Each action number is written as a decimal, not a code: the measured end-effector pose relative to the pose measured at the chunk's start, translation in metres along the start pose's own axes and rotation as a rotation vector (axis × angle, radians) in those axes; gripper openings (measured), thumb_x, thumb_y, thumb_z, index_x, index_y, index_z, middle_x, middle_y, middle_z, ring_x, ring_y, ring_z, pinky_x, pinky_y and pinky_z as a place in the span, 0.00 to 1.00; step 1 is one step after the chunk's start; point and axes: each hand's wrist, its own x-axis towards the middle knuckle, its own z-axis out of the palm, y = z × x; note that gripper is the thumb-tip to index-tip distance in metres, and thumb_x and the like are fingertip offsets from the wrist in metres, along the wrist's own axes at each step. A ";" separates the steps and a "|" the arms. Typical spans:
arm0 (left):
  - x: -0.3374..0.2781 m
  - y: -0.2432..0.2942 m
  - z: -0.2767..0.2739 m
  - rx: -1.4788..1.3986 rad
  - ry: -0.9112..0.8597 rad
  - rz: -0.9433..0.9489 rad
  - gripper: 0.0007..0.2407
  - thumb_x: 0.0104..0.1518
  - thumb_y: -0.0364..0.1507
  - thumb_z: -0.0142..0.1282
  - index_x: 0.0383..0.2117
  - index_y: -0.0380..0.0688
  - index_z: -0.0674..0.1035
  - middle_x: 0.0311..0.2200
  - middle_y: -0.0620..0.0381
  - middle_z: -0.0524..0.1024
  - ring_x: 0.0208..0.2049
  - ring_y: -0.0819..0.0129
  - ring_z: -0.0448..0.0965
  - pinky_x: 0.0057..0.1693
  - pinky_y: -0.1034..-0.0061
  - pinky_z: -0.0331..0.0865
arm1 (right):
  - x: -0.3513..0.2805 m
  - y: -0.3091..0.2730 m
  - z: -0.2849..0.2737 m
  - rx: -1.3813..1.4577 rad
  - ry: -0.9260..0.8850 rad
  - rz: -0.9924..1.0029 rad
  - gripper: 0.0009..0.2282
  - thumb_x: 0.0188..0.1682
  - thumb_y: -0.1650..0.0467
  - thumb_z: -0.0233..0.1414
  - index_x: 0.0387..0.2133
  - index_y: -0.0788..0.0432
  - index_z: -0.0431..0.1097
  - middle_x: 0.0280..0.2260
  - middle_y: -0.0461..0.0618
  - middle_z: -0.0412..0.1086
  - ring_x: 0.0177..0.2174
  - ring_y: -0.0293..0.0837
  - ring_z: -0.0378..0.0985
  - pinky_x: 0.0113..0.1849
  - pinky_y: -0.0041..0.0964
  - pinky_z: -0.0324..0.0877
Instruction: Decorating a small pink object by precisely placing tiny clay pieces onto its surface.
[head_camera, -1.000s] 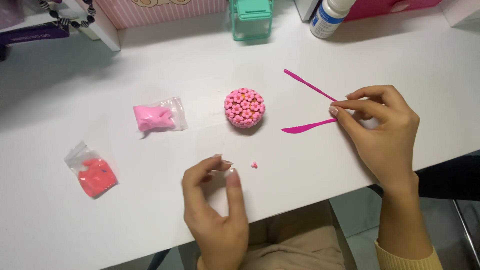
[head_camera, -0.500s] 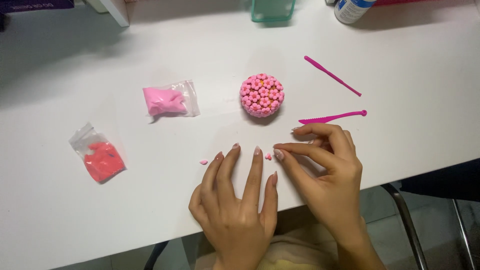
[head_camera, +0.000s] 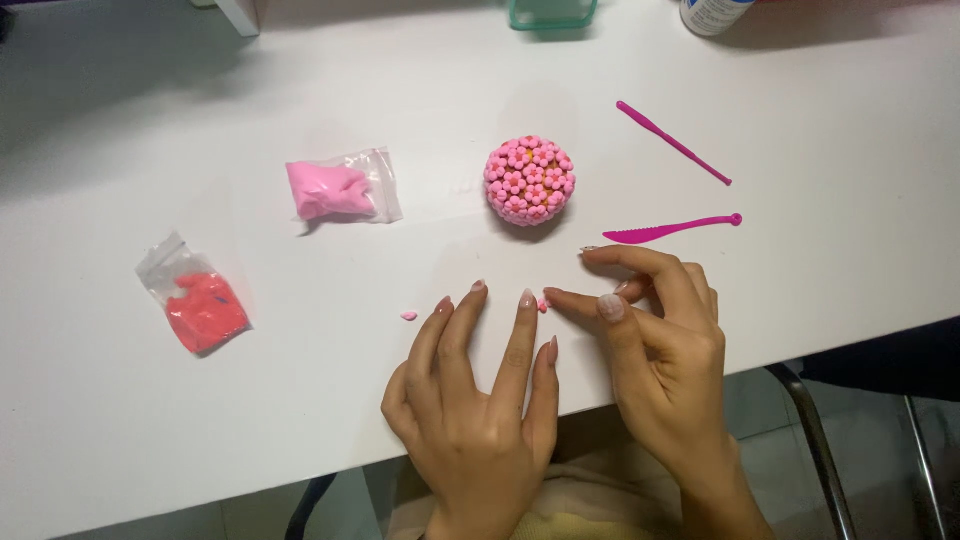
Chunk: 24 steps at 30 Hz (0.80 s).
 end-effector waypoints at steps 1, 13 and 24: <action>0.000 0.000 0.000 -0.006 0.005 0.001 0.10 0.64 0.40 0.53 0.48 0.65 0.82 0.53 0.59 0.78 0.55 0.62 0.75 0.54 0.68 0.58 | -0.001 0.000 0.000 -0.005 -0.003 0.010 0.18 0.61 0.67 0.38 0.40 0.51 0.81 0.50 0.47 0.71 0.39 0.41 0.65 0.51 0.40 0.57; -0.002 0.000 0.001 -0.006 0.022 -0.001 0.10 0.64 0.40 0.53 0.48 0.66 0.82 0.53 0.60 0.78 0.55 0.63 0.75 0.55 0.68 0.58 | 0.001 0.000 0.000 -0.010 -0.035 -0.005 0.19 0.61 0.64 0.37 0.42 0.49 0.81 0.52 0.45 0.72 0.40 0.42 0.65 0.50 0.40 0.56; -0.004 -0.001 -0.005 -0.075 0.060 -0.013 0.08 0.62 0.36 0.59 0.46 0.61 0.84 0.49 0.60 0.79 0.53 0.62 0.78 0.55 0.68 0.59 | 0.003 -0.003 -0.001 0.092 0.021 0.007 0.20 0.62 0.67 0.35 0.43 0.61 0.79 0.52 0.53 0.71 0.42 0.44 0.65 0.49 0.37 0.61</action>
